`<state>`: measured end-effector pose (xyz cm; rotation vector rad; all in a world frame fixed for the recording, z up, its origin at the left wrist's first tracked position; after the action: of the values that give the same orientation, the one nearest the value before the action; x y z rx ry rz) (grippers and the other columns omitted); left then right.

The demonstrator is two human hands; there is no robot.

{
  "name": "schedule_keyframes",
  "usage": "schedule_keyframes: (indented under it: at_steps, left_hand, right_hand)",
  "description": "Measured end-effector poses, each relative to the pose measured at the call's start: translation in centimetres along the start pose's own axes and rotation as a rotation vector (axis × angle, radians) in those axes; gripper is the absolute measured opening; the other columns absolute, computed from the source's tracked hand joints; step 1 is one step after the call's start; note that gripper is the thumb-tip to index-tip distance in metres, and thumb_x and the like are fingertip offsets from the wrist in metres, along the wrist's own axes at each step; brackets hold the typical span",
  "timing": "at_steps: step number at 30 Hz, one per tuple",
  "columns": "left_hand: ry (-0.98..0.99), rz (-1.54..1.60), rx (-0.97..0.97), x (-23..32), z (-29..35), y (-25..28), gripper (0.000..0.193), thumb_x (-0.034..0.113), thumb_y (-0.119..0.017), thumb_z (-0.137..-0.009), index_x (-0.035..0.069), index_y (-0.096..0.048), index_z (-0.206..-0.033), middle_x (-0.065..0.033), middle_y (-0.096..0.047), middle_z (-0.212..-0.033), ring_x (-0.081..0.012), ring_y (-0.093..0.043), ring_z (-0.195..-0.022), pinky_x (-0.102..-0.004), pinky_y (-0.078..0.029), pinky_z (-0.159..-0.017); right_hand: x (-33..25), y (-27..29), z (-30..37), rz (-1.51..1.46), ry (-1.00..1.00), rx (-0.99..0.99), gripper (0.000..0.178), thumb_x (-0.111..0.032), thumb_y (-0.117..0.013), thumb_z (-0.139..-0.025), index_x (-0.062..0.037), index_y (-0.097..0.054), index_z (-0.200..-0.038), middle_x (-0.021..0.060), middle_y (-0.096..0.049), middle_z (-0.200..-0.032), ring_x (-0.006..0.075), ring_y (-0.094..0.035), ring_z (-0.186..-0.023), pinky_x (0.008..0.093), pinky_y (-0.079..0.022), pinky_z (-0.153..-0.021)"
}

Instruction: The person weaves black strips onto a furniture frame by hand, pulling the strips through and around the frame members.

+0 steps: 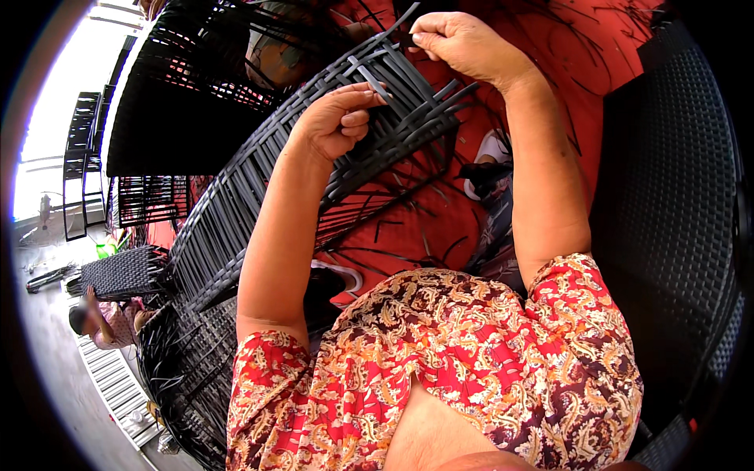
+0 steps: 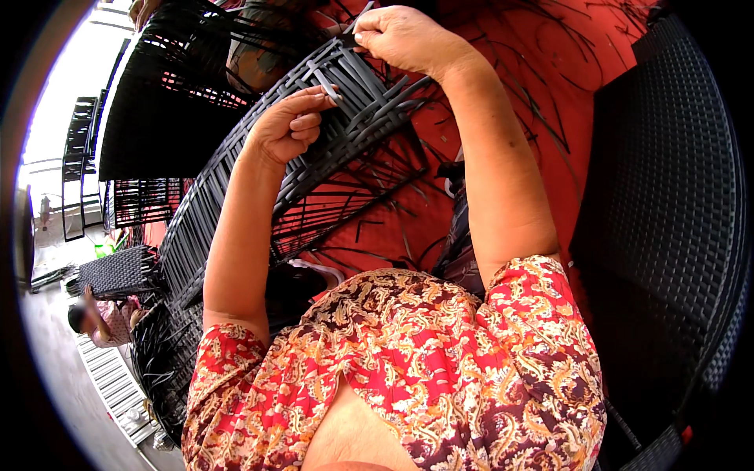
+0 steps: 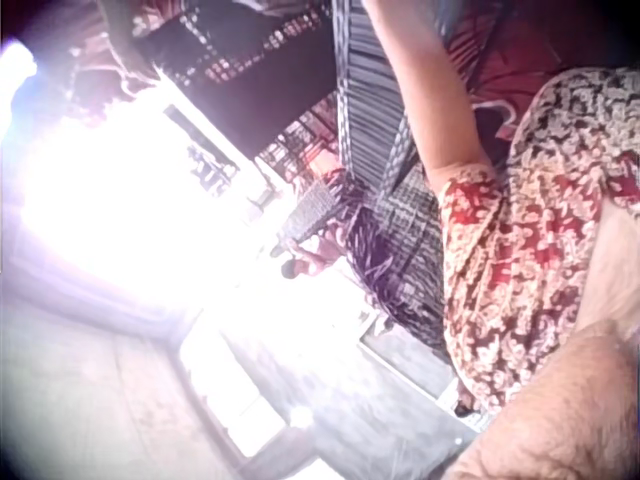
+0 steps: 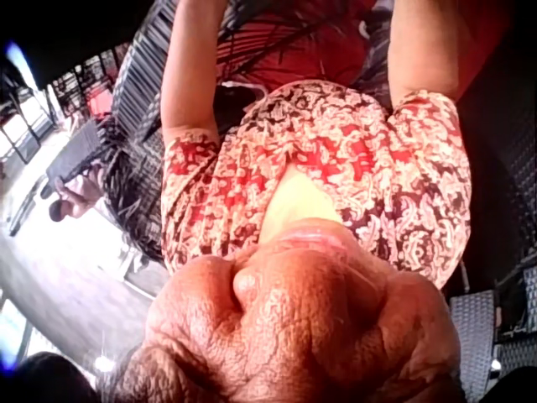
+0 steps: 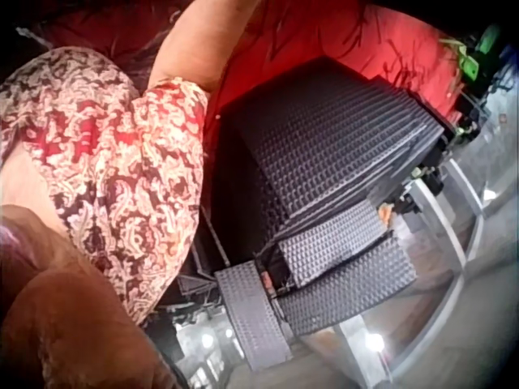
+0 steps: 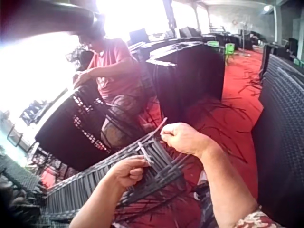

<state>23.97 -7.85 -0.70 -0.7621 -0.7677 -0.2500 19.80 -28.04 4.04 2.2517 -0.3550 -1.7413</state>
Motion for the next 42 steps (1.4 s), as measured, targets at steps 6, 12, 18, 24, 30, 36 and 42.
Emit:
schedule_keyframes:
  at_steps: [6,12,18,24,30,36,42]
  left_hand:
    - [-0.021,-0.043,0.040,0.0,0.1,0.2,0.014,0.008,-0.052,-0.087,0.004,-0.055,-0.100,-0.0042,-0.062,-0.085,0.0001,-0.032,-0.038,-0.0138,-0.025,-0.034]
    - [-0.030,-0.053,0.077,0.2,0.3,0.2,0.020,0.008,-0.053,-0.086,0.003,-0.055,-0.105,-0.0050,-0.063,-0.085,-0.0001,-0.032,-0.038,-0.0137,-0.025,-0.034]
    - [-0.042,-0.035,0.077,0.2,0.3,0.6,0.019,0.007,-0.053,-0.086,0.004,-0.055,-0.105,-0.0050,-0.062,-0.085,-0.0001,-0.033,-0.039,-0.0139,-0.025,-0.033]
    - [-0.044,-0.033,0.077,0.3,0.3,0.6,0.021,0.005,-0.051,-0.086,0.004,-0.052,-0.107,-0.0058,-0.062,-0.087,0.0002,-0.034,-0.039,-0.0132,-0.025,-0.033]
    - [-0.006,-0.058,0.019,0.8,0.6,-0.2,0.022,0.005,-0.051,-0.087,0.003,-0.050,-0.109,-0.0070,-0.062,-0.089,0.0015,-0.035,-0.040,-0.0112,-0.028,-0.033]
    - [0.027,-0.266,0.141,1.2,0.6,-0.6,0.019,0.008,-0.054,-0.086,0.001,-0.051,-0.104,-0.0076,-0.063,-0.086,0.0007,-0.039,-0.040,-0.0119,-0.030,-0.033]
    - [0.072,-0.510,0.110,1.6,0.6,-1.0,0.014,0.010,-0.057,-0.085,0.000,-0.053,-0.094,-0.0063,-0.062,-0.073,-0.0022,-0.040,-0.039,-0.0140,-0.030,-0.032]
  right_hand:
    - [0.1,-1.8,0.0,0.069,-0.046,-0.077,0.014,-0.012,-0.054,-0.085,-0.0008,-0.062,-0.085,-0.0029,-0.051,-0.063,0.0054,-0.043,-0.056,0.0216,-0.037,-0.051]
    - [-0.1,-2.4,0.1,0.102,-0.105,-0.071,0.008,-0.008,-0.056,-0.082,-0.0017,-0.056,-0.077,-0.0014,-0.050,-0.060,0.0066,-0.046,-0.054,0.0237,-0.038,-0.049]
    - [0.9,-2.7,-0.2,0.123,-0.152,-0.164,0.006,-0.007,-0.057,-0.077,-0.0028,-0.055,-0.073,-0.0004,-0.050,-0.059,0.0073,-0.046,-0.053,0.0243,-0.038,-0.048]
    - [0.4,-3.6,-0.4,0.229,-0.207,-0.221,0.007,-0.007,-0.057,-0.074,-0.0016,-0.057,-0.070,0.0017,-0.052,-0.058,0.0089,-0.047,-0.052,0.0250,-0.037,-0.049]
    - [0.5,-3.7,-0.8,0.180,-0.193,-0.260,0.010,-0.009,-0.058,-0.074,0.0002,-0.059,-0.072,0.0021,-0.052,-0.059,0.0093,-0.047,-0.054,0.0255,-0.037,-0.050]
    - [1.0,-3.9,-1.1,0.107,-0.166,-0.307,0.012,-0.011,-0.059,-0.074,0.0009,-0.060,-0.074,0.0018,-0.052,-0.059,0.0087,-0.047,-0.054,0.0245,-0.037,-0.051]
    - [0.5,-4.6,-0.9,0.104,-0.163,-0.324,0.010,-0.009,-0.059,-0.074,0.0010,-0.060,-0.074,0.0022,-0.052,-0.058,0.0087,-0.047,-0.053,0.0248,-0.037,-0.050]
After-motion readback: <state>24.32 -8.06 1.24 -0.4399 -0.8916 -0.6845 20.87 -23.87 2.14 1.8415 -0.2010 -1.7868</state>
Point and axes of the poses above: each hand's wrist, its own z-axis away from the middle knuckle, its own y-axis out of the back of the hand, x = y × z, the point moved 3 cm from there along -z, towards the middle knuckle
